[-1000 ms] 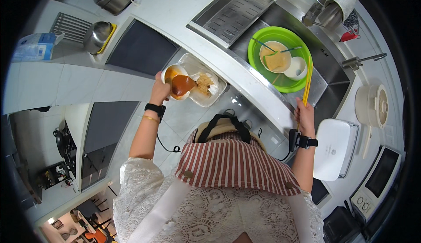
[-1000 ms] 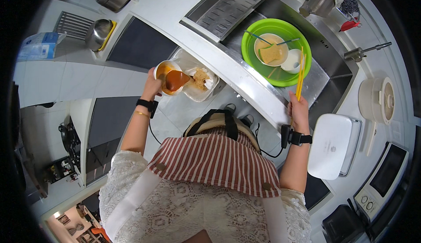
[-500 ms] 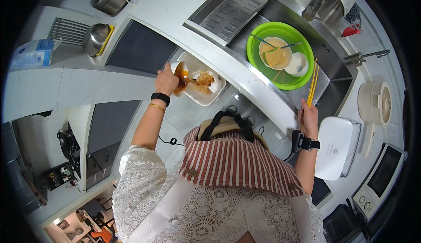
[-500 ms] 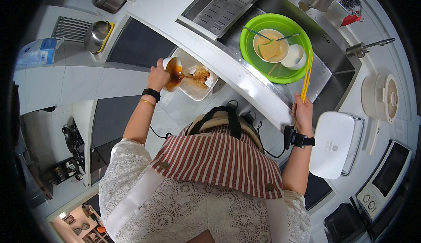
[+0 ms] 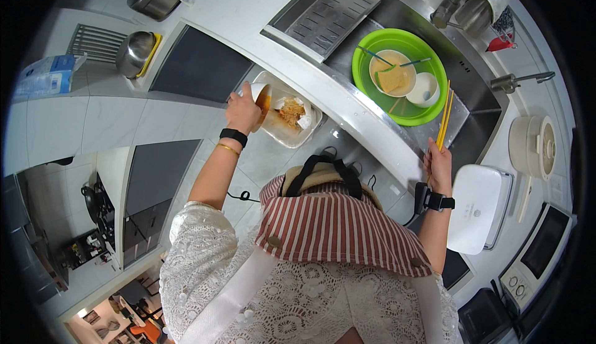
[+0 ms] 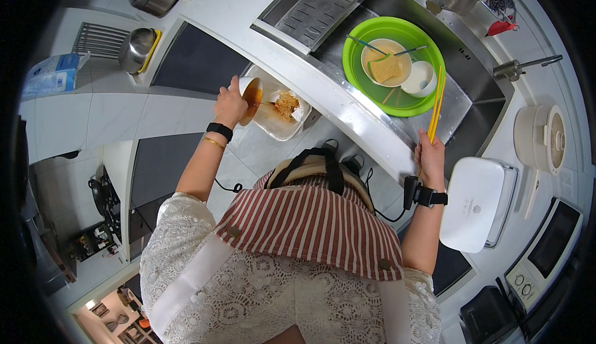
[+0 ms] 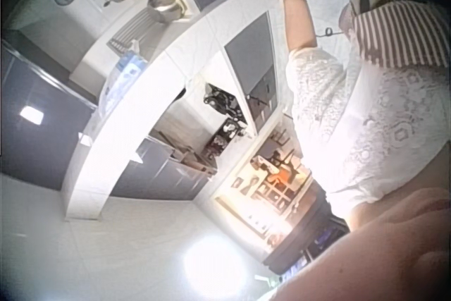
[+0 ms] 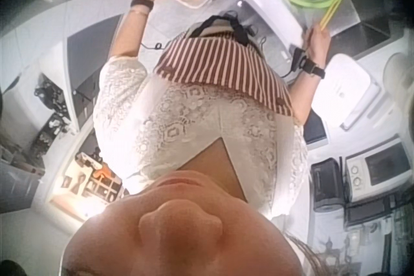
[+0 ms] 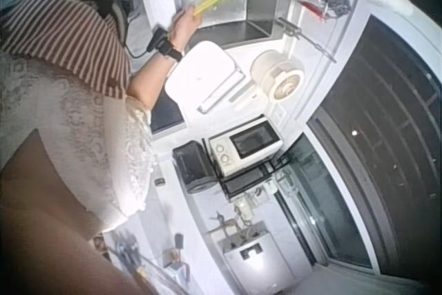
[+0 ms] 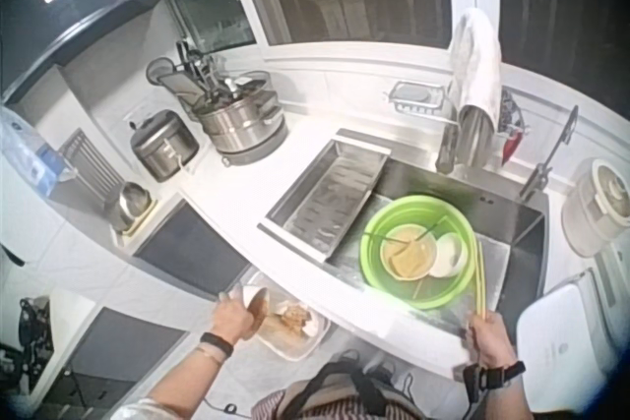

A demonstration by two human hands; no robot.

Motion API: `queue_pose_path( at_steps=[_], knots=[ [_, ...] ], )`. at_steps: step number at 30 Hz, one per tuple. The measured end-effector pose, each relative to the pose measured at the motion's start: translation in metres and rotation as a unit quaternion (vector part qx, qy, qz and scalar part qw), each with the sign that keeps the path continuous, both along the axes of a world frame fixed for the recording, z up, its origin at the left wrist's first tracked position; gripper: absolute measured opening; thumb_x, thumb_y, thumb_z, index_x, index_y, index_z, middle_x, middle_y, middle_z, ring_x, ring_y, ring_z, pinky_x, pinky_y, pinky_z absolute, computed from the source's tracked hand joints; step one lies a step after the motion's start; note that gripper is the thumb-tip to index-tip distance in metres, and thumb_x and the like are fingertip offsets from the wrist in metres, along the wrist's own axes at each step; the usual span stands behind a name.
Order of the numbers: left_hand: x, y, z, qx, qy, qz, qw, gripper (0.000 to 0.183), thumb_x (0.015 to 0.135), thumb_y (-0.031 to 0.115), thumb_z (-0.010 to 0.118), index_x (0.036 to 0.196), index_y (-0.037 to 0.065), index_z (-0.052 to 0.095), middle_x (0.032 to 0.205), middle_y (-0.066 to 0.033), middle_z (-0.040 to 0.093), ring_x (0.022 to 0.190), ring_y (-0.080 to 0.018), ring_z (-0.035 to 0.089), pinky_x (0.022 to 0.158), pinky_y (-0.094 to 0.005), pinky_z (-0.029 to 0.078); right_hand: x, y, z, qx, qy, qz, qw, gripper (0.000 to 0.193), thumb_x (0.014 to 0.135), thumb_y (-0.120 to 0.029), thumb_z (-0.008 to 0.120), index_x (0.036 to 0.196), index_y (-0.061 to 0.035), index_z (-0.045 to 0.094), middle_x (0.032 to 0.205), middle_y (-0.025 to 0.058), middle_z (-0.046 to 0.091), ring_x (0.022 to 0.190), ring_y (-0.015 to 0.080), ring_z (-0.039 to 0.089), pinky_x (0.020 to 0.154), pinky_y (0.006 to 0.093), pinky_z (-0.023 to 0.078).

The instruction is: The person clears a dining table by removing food scraps and used containers, then wipes the surface with a cloth. They carry items to the kitchen, discard food waste, and return to wipe the table and stove area with a spray bottle and cloth.

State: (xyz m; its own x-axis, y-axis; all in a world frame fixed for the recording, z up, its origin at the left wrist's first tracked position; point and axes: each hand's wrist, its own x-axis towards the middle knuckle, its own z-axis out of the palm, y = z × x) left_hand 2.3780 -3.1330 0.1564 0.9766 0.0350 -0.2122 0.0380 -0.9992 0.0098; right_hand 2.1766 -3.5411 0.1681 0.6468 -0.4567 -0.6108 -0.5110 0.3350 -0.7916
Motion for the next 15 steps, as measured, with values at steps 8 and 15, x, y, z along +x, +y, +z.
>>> queue_pose_path(
  at_steps=[8,15],
  knots=[
    [0.0015,-0.0012,-0.0014,0.009,0.003,-0.017,1.0,0.063,0.074,0.017,0.055,0.131,0.013,0.029,0.107,-0.0251,0.045,0.096,-0.0401,0.05,0.078,-0.0425,0.047,0.0003,0.0005,0.0007,0.004,0.002,0.001,1.0,0.026,0.086,-0.023,0.055,0.068,-0.0121,0.041,0.049,-0.0053,0.037,0.038,0.0047,0.032,0.035,0.021,0.025],
    [0.0074,0.006,-0.0084,-0.025,0.013,0.023,0.999,0.064,0.072,0.018,0.054,0.131,0.012,0.029,0.108,-0.0271,0.046,0.099,-0.0411,0.05,0.084,-0.0437,0.044,0.0004,0.0006,-0.0019,-0.018,0.007,-0.005,1.0,0.027,0.086,-0.025,0.055,0.066,-0.0098,0.044,0.048,-0.003,0.041,0.036,0.0058,0.035,0.034,0.0207,0.027]
  ],
)
